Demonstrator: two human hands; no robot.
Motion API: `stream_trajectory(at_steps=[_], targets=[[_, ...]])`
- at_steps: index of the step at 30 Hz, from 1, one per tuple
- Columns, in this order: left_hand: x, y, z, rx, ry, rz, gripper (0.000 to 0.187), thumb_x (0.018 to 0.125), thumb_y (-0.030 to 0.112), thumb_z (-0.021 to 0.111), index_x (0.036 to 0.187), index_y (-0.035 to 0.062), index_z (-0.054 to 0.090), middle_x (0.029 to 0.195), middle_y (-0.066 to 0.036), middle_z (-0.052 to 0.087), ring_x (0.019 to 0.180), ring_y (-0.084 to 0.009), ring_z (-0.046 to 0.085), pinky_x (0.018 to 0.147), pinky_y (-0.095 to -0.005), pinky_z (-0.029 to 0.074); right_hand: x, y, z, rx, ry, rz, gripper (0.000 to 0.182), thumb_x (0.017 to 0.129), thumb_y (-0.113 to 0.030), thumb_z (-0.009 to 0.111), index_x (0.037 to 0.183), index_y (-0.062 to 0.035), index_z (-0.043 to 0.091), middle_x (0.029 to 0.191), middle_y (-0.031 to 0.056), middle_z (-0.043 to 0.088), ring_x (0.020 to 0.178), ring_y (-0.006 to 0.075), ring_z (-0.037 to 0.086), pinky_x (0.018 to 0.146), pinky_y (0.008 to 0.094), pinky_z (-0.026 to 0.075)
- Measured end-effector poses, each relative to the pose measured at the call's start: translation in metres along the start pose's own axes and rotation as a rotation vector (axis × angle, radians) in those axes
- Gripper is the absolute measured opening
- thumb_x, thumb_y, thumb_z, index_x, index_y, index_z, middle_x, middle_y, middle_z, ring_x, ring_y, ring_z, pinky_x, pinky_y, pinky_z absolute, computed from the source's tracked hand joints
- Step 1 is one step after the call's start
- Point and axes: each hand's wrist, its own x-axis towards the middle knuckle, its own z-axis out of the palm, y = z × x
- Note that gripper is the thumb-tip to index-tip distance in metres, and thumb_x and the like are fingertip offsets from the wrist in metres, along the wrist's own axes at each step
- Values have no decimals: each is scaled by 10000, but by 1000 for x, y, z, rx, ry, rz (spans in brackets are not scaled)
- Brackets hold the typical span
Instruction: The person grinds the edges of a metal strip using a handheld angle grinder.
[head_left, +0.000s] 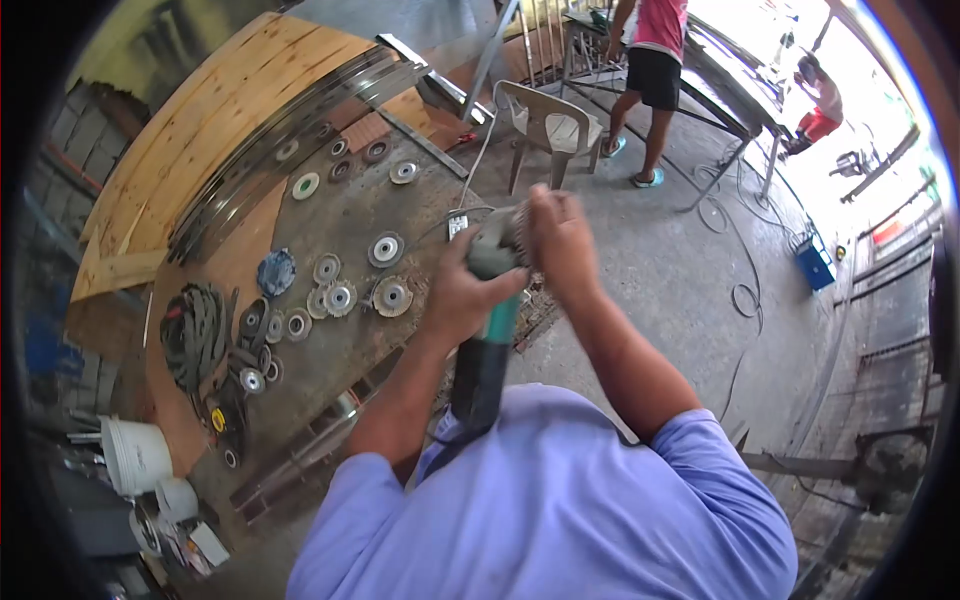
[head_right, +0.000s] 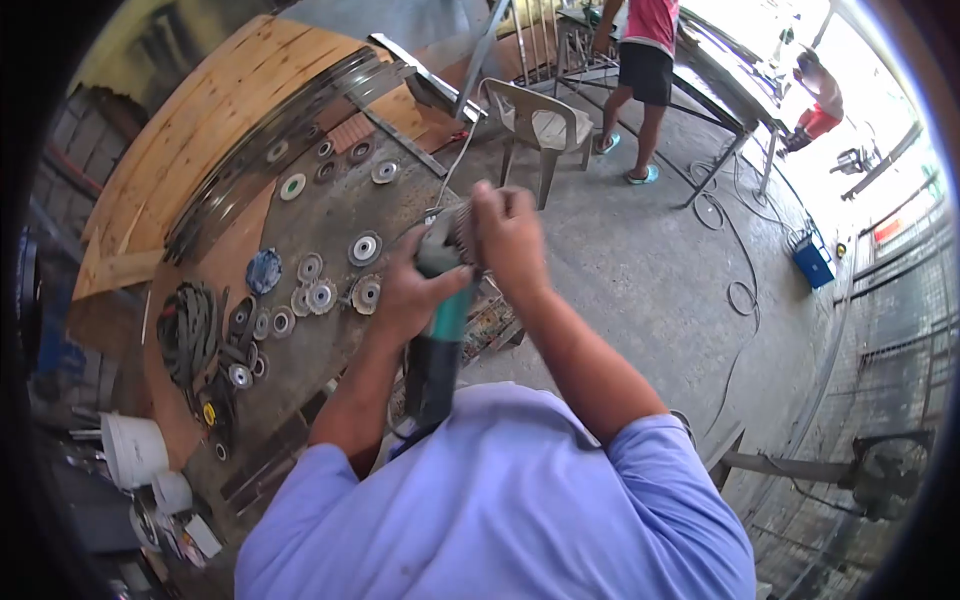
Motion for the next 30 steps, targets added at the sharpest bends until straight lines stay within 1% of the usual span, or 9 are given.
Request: stream_trajectory(at_steps=[3, 6, 8, 11, 15, 18, 19, 23, 30], targets=[[21, 2, 52, -207, -30, 197, 806, 750, 303, 864, 1398, 7, 488, 1214, -92, 611, 1095, -184, 608, 948, -349, 527, 13, -8, -60, 718, -296, 53, 500, 1080, -516, 439, 1301, -84, 562, 1268, 118, 647, 1130, 207, 640, 1011, 369, 518], [37, 22, 117, -603, -163, 366, 762, 784, 321, 825, 1387, 2, 485, 1265, -157, 605, 1119, -217, 628, 973, -375, 535, -28, 27, -93, 568, -182, -99, 649, 1040, -641, 406, 1380, -99, 516, 1263, 114, 653, 1160, 236, 644, 1030, 401, 527], [49, 28, 128, -172, -304, 374, 744, 818, 418, 804, 1373, 16, 515, 1292, -206, 617, 1141, -309, 651, 1009, -414, 521, -45, 64, -145, 699, -313, -49, 755, 1005, -718, 397, 1432, -101, 478, 1229, 112, 668, 1094, 244, 675, 959, 416, 569], [44, 52, 127, 751, -167, 798, 679, 895, 489, 733, 1373, 33, 578, 1315, -172, 657, 1223, -345, 629, 1088, -457, 465, -77, 20, -168, 809, -564, 34, 943, 897, -843, 452, 1410, -52, 471, 928, 152, 683, 598, 255, 683, 507, 373, 579], [53, -13, 56, 702, -349, 485, 546, 914, 479, 697, 1219, 27, 711, 1258, -172, 703, 1215, -333, 641, 1059, -425, 479, -88, 15, -240, 610, -468, -250, 909, 901, -659, 666, 1453, -3, 364, 957, 204, 642, 738, 330, 692, 636, 443, 598], [61, -86, -40, 1067, -235, -236, 450, 910, 384, 672, 1223, 62, 710, 1234, -203, 697, 1172, -384, 642, 976, -470, 515, -116, -10, -269, 398, -230, -372, 859, 866, -611, 753, 1372, 0, 423, 1027, 203, 631, 872, 323, 696, 728, 467, 602], [64, -168, -101, 1114, -130, -108, 473, 915, 382, 668, 1267, 67, 681, 1279, -221, 672, 1211, -398, 621, 997, -492, 504, -126, -15, -276, 323, -163, -393, 845, 859, -599, 770, 1354, 1, 439, 1058, 198, 624, 909, 319, 692, 755, 473, 601], [43, -241, -200, 1291, 87, -625, 492, 933, 361, 670, 1301, 37, 641, 1355, -251, 630, 1259, -421, 598, 1027, -508, 493, -142, 12, -302, 549, -148, -414, 855, 832, -594, 776, 1321, 39, 475, 1099, 156, 598, 943, 295, 672, 802, 457, 595], [78, -226, -206, 1137, -227, -652, 518, 890, 327, 718, 1228, -55, 628, 1210, -264, 691, 1164, -364, 666, 957, -467, 520, -166, 45, -288, 355, 228, -197, 810, 798, -504, 805, 1302, 59, 513, 1126, 160, 602, 990, 286, 663, 872, 448, 586]])
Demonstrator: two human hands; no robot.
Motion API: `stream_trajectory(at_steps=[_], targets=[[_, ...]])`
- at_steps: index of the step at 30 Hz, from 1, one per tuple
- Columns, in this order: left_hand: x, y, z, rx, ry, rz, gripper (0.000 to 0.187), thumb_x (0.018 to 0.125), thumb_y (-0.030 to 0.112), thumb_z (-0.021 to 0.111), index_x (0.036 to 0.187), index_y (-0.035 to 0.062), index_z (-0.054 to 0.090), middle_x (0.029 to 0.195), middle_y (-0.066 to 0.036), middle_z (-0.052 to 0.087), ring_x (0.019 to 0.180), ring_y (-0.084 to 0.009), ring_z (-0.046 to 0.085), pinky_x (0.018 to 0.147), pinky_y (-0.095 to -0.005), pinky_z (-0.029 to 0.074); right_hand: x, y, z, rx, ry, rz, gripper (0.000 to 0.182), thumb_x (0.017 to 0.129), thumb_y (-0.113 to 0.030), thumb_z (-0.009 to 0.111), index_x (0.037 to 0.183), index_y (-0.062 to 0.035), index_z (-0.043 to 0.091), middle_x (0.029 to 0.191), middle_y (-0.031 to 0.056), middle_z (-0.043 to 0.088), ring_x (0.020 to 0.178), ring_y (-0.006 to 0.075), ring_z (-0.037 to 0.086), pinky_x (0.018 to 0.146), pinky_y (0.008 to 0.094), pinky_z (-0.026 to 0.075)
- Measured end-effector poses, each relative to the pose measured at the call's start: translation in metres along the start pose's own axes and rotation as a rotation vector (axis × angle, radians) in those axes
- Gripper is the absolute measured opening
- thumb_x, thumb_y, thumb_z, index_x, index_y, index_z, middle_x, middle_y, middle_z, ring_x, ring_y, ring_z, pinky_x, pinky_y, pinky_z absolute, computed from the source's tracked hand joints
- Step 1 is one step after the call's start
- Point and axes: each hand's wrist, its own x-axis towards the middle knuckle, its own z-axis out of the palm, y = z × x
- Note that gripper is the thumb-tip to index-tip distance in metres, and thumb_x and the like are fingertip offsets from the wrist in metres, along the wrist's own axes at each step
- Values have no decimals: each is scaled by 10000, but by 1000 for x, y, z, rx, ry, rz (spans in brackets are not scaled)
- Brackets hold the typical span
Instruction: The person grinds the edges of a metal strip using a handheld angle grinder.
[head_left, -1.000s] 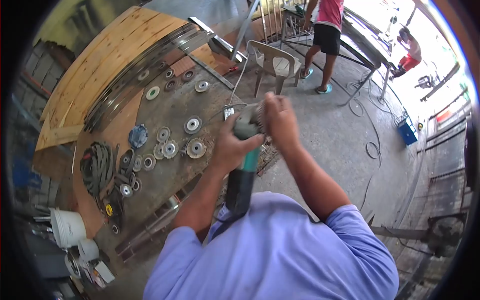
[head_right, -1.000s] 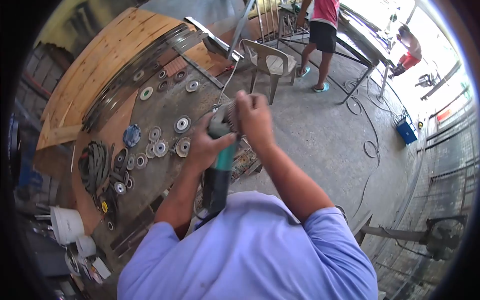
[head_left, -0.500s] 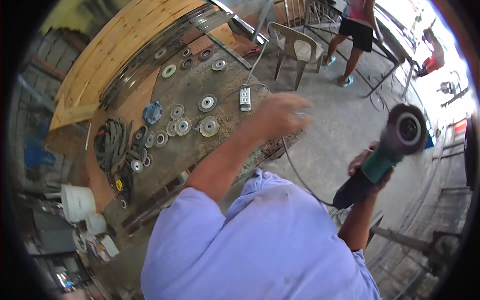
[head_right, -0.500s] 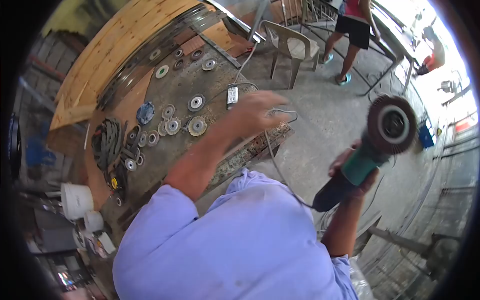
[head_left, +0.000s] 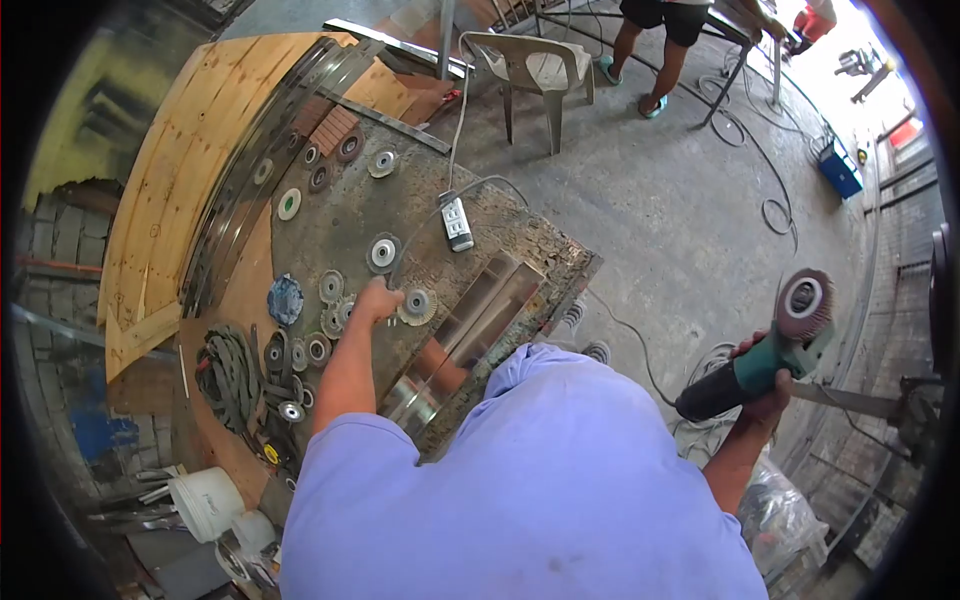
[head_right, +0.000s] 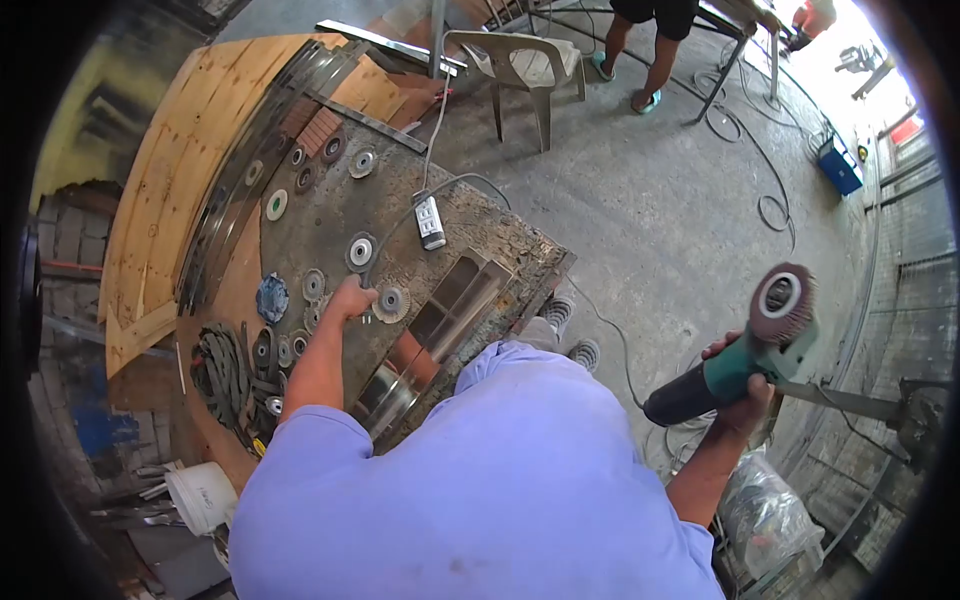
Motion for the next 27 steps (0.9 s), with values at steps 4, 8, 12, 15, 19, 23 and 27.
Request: stream_trajectory(at_steps=[4, 8, 12, 15, 19, 23, 27], targets=[[-8, 56, -40, -695, 15, 257, 305, 917, 242, 726, 1033, -16, 611, 843, -111, 693, 747, -177, 686, 669, -356, 549, -13, 27, 22, -41, -1, 182, 793, 772, -449, 821, 1310, 48, 517, 1109, 159, 618, 968, 298, 679, 869, 449, 589], [32, 105, -31, -909, 190, 370, 220, 945, 162, 727, 984, 32, 555, 762, -39, 625, 653, -118, 630, 529, -286, 520, -18, 56, 62, -110, 89, 233, 801, 751, -443, 827, 1302, 53, 525, 1103, 163, 628, 939, 285, 695, 821, 420, 596], [82, 113, -10, -1046, 146, 374, 193, 956, 126, 727, 997, 41, 559, 805, -33, 634, 674, -101, 636, 557, -270, 558, -28, 61, 83, -160, 162, 279, 735, 761, -397, 819, 1276, 54, 551, 1072, 164, 651, 902, 271, 713, 782, 399, 610], [85, 121, -4, -1079, 131, 355, 185, 970, 138, 719, 1000, 46, 561, 838, -24, 636, 689, -81, 632, 575, -252, 569, -38, 64, 86, -150, 251, 261, 670, 776, -352, 821, 1247, 56, 575, 1053, 168, 675, 891, 273, 729, 772, 399, 621], [81, 128, -1, -797, 276, 442, 215, 953, 184, 741, 1008, 63, 572, 843, -72, 675, 711, -203, 675, 628, -352, 565, -53, 69, 85, -166, 347, 254, 633, 818, -379, 801, 1208, 72, 590, 985, 175, 693, 844, 266, 731, 768, 392, 624], [72, 126, 26, -355, 607, 664, 246, 933, 232, 737, 1056, 78, 589, 900, -167, 695, 812, -394, 685, 735, -488, 524, -60, 77, 84, -201, 429, 277, 574, 851, -376, 779, 1149, 87, 618, 909, 174, 717, 793, 256, 738, 752, 380, 631], [72, 135, 34, -379, 635, 509, 263, 940, 275, 725, 1081, 95, 594, 927, -191, 710, 854, -424, 684, 744, -521, 512, -58, 76, 84, -172, 377, 295, 577, 848, -376, 791, 1169, 66, 605, 933, 167, 709, 799, 248, 739, 720, 374, 637]])
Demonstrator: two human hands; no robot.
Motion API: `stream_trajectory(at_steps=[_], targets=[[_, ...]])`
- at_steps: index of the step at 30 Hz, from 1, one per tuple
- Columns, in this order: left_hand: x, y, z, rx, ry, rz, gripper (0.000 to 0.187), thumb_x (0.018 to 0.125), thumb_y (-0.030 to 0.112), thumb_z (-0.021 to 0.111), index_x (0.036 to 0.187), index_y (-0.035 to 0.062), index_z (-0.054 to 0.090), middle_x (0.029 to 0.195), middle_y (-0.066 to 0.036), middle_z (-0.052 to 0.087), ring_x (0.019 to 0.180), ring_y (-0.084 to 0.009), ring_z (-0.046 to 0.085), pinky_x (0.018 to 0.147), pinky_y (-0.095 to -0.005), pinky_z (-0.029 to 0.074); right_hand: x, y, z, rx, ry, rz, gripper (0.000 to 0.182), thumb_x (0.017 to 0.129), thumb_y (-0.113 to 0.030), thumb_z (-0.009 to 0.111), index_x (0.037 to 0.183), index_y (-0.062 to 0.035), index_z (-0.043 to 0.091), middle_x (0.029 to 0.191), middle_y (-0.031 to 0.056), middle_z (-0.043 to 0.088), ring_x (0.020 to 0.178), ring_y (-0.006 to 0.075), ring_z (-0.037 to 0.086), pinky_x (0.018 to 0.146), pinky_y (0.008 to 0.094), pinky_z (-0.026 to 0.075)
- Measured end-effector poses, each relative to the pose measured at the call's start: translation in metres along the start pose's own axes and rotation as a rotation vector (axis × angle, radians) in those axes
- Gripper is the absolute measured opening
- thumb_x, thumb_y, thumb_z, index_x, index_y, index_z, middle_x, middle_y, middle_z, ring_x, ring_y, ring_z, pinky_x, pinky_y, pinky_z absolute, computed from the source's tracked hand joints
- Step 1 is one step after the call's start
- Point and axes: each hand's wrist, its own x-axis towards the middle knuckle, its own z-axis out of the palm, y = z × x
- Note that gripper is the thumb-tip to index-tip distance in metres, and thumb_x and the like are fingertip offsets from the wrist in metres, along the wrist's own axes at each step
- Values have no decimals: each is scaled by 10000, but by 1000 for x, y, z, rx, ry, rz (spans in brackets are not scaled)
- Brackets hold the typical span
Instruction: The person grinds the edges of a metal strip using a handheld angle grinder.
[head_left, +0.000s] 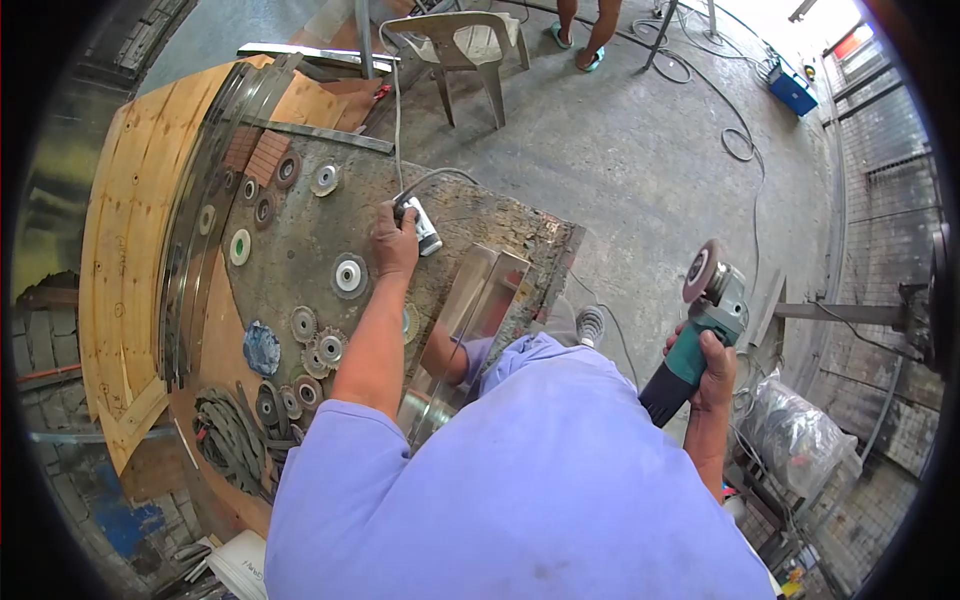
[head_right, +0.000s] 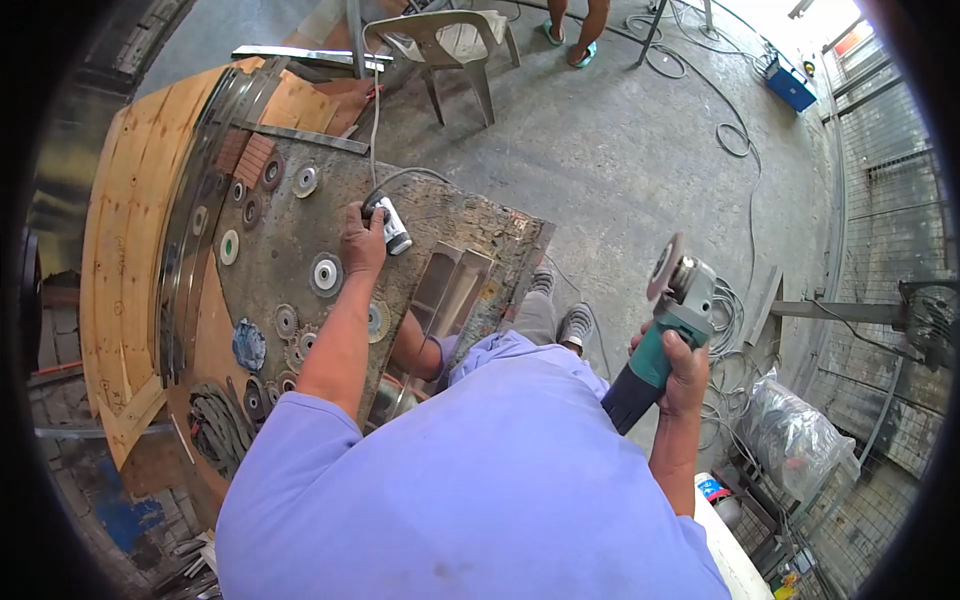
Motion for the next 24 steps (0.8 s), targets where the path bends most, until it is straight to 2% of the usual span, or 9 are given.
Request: stream_trajectory(at_steps=[2, 5, 7, 8, 10, 13, 18, 21, 24], targets=[[2, -7, 2, -20, -31, -24, 305, 925, 280, 739, 1120, 98, 590, 918, -185, 709, 875, -415, 687, 756, -521, 515, 0, -9, 2, -50, 5, -57, 600, 842, -387, 802, 1196, 48, 588, 946, 162, 696, 795, 247, 736, 709, 378, 636], [0, 3, -7, -24, -138, -135, 397, 897, 283, 764, 1187, 77, 588, 1017, -184, 706, 933, -385, 692, 811, -498, 524, 7, -17, 0, -72, -14, -98, 676, 825, -364, 845, 1291, -8, 508, 981, 154, 669, 791, 254, 728, 686, 382, 631], [-32, 23, -17, -194, -194, -81, 639, 841, 309, 812, 1344, 35, 528, 1232, -220, 637, 1108, -363, 650, 927, -480, 511, 8, -26, 1, -75, 11, -95, 778, 798, -306, 882, 1370, -51, 421, 1008, 155, 660, 792, 262, 725, 687, 386, 630], [-56, 40, -29, -203, -265, -93, 732, 826, 319, 825, 1411, 28, 496, 1313, -238, 608, 1176, -370, 628, 983, -474, 502, 7, -29, -1, -93, 28, -109, 805, 790, -293, 891, 1388, -65, 402, 1015, 148, 655, 797, 259, 722, 692, 385, 628], [-99, 64, -58, 33, -552, -43, 866, 806, 334, 843, 1504, 33, 427, 1406, -255, 569, 1297, -396, 565, 1085, -468, 460, 7, -33, -5, -136, 54, -128, 865, 775, -268, 911, 1423, -93, 364, 1030, 134, 644, 808, 252, 717, 702, 382, 625], [-133, 61, -72, 72, -685, -139, 928, 779, 343, 868, 1511, 0, 413, 1429, -263, 549, 1350, -347, 536, 1120, -434, 433, 8, -36, -15, -240, 60, -169, 815, 788, -282, 900, 1409, -80, 413, 1030, 131, 658, 781, 242, 709, 676, 368, 616], [-100, 76, -84, 104, -887, -316, 951, 784, 308, 870, 1553, 42, 379, 1419, -249, 599, 1298, -385, 598, 1094, -428, 468, 15, -39, -31, -340, 32, -116, 874, 746, -300, 928, 1416, -69, 417, 1037, 112, 653, 784, 228, 693, 696, 366, 606], [-84, 69, -81, 113, -997, -302, 1008, 754, 335, 887, 1559, 29, 362, 1460, -251, 565, 1334, -373, 571, 1104, -426, 463, 21, -41, -30, -340, 0, -109, 876, 740, -268, 931, 1419, -64, 416, 1070, 103, 648, 832, 213, 678, 740, 362, 595], [-86, 105, -87, 321, -927, -227, 1110, 711, 367, 902, 1583, 24, 307, 1501, -269, 511, 1351, -396, 545, 1109, -438, 462, 17, -46, -27, -311, -9, -64, 880, 740, -227, 935, 1426, -66, 407, 1089, 87, 639, 899, 193, 661, 792, 342, 574]])
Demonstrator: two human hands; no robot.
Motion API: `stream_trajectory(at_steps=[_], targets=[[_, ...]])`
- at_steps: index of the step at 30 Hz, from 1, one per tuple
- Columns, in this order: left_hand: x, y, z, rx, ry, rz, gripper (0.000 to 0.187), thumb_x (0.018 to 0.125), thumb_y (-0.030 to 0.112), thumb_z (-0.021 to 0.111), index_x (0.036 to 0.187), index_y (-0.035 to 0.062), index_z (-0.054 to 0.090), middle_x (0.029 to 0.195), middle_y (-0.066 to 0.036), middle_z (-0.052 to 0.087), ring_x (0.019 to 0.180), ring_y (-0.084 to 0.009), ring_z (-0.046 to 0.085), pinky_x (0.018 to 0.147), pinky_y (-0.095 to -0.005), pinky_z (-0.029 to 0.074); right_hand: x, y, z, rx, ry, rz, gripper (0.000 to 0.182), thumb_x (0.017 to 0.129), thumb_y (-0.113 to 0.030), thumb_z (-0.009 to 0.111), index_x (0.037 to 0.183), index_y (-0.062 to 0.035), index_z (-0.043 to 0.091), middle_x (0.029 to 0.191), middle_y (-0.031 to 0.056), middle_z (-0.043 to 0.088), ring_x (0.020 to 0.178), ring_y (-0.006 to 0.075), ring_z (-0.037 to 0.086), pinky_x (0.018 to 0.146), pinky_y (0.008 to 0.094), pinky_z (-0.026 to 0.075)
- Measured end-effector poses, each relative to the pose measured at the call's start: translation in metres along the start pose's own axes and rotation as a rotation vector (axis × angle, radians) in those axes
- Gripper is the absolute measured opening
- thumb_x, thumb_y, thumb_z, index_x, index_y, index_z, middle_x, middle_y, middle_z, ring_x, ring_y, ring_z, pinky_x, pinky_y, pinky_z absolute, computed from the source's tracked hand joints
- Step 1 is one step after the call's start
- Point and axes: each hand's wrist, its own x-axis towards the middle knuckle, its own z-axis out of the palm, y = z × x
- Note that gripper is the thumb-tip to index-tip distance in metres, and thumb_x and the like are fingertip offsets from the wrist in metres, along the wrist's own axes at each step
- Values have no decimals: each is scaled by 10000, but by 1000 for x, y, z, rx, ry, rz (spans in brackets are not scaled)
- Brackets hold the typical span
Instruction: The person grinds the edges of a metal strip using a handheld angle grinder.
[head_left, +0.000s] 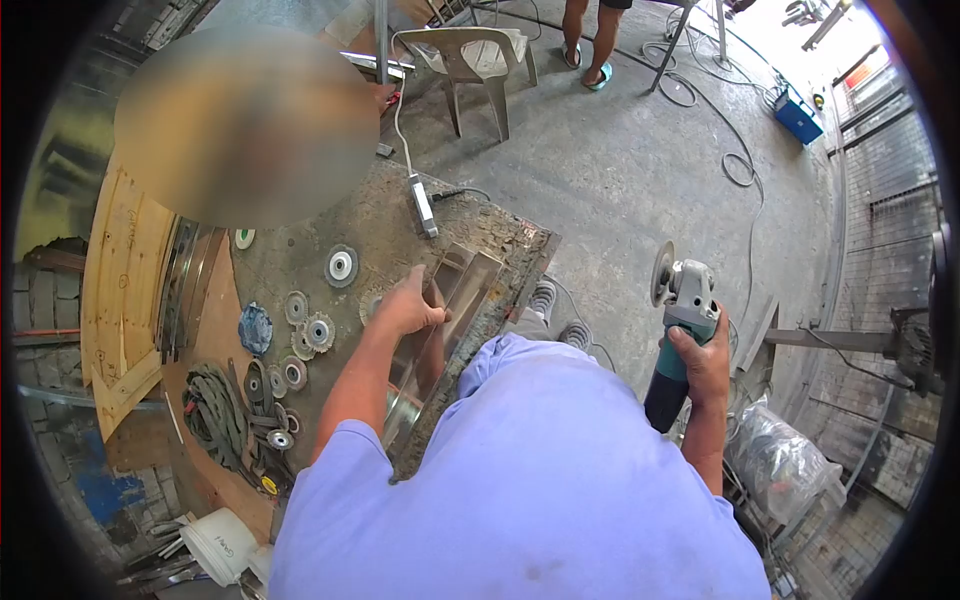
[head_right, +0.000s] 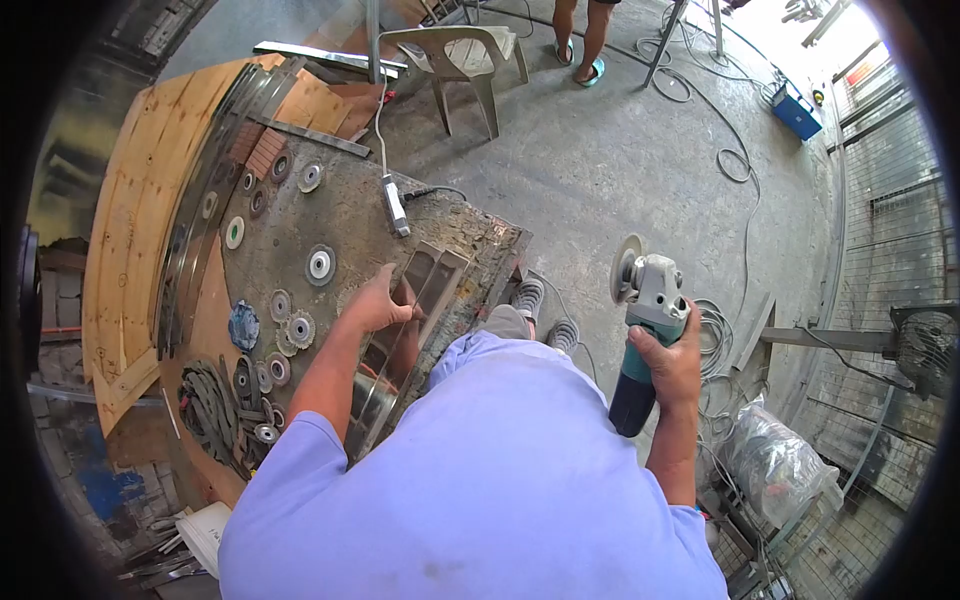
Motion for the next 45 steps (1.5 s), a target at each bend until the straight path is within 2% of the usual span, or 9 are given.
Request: stream_trajectory(at_steps=[6, 12, 15, 20, 26, 29, 30, 37, 45], targets=[[3, 22, 30, 154, 193, -62, 1091, 739, 331, 850, 1595, 21, 249, 1440, -291, 509, 1292, -478, 544, 1106, -475, 462, 7, 0, -7, -25, -39, 2, 896, 732, -246, 944, 1430, -66, 412, 1116, 84, 635, 939, 186, 651, 827, 339, 559], [-7, 6, 77, 281, 773, 84, 882, 770, 338, 824, 1470, -4, 411, 1229, -237, 593, 1154, -445, 582, 989, -522, 501, 12, -4, -20, -127, -68, 7, 978, 706, -309, 959, 1464, -61, 394, 1198, 100, 627, 1058, 208, 629, 920, 348, 531], [-38, 36, 93, 242, 418, 73, 776, 786, 382, 821, 1369, 2, 478, 1177, -211, 607, 1109, -396, 596, 919, -516, 516, 17, -15, -20, -253, -105, 13, 1031, 689, -353, 963, 1487, -58, 379, 1232, 112, 619, 1103, 225, 619, 959, 354, 516], [-23, 39, 109, 299, 514, 58, 691, 751, 386, 843, 1264, 56, 518, 1140, -143, 610, 1070, -336, 608, 882, -481, 513, 29, -25, -6, -389, -219, -54, 1012, 685, -354, 951, 1477, -73, 387, 1239, 137, 623, 1105, 240, 626, 974, 370, 511], [-7, 54, 124, 133, 578, 234, 678, 735, 361, 839, 1251, 55, 525, 1111, -169, 596, 1024, -375, 601, 865, -498, 509, 37, -57, 34, -736, -306, -26, 994, 630, -337, 907, 1447, -68, 410, 1198, 196, 661, 1099, 322, 671, 982, 392, 511], [-15, 34, 142, 70, 584, 206, 672, 730, 365, 835, 1237, 46, 531, 1102, -178, 593, 996, -387, 601, 851, -504, 513, 44, -62, 57, -913, -418, -108, 991, 627, -336, 904, 1442, -62, 413, 1214, 214, 667, 1118, 367, 678, 979, 415, 517], [-19, 25, 144, 81, 559, 215, 676, 731, 373, 825, 1239, 39, 531, 1087, -173, 594, 979, -384, 603, 832, -497, 517, 45, -71, 70, -969, -456, -73, 981, 639, -342, 890, 1454, -66, 417, 1200, 252, 680, 1125, 417, 682, 965, 438, 527], [-23, 20, 145, 57, 560, 255, 752, 703, 388, 852, 1289, 39, 535, 1100, -133, 588, 980, -340, 605, 816, -468, 518, 68, -76, 142, -1164, -628, 206, 971, 661, -332, 890, 1480, -94, 426, 1174, 255, 699, 1122, 413, 685, 980, 436, 516], [-21, 14, 148, 3, 555, 310, 857, 652, 346, 884, 1353, 22, 515, 1157, -142, 581, 994, -336, 599, 822, -455, 512, 76, -69, 168, -1271, -644, 214, 954, 705, -382, 873, 1492, -101, 412, 1077, 289, 717, 1047, 460, 702, 921, 468, 549]])
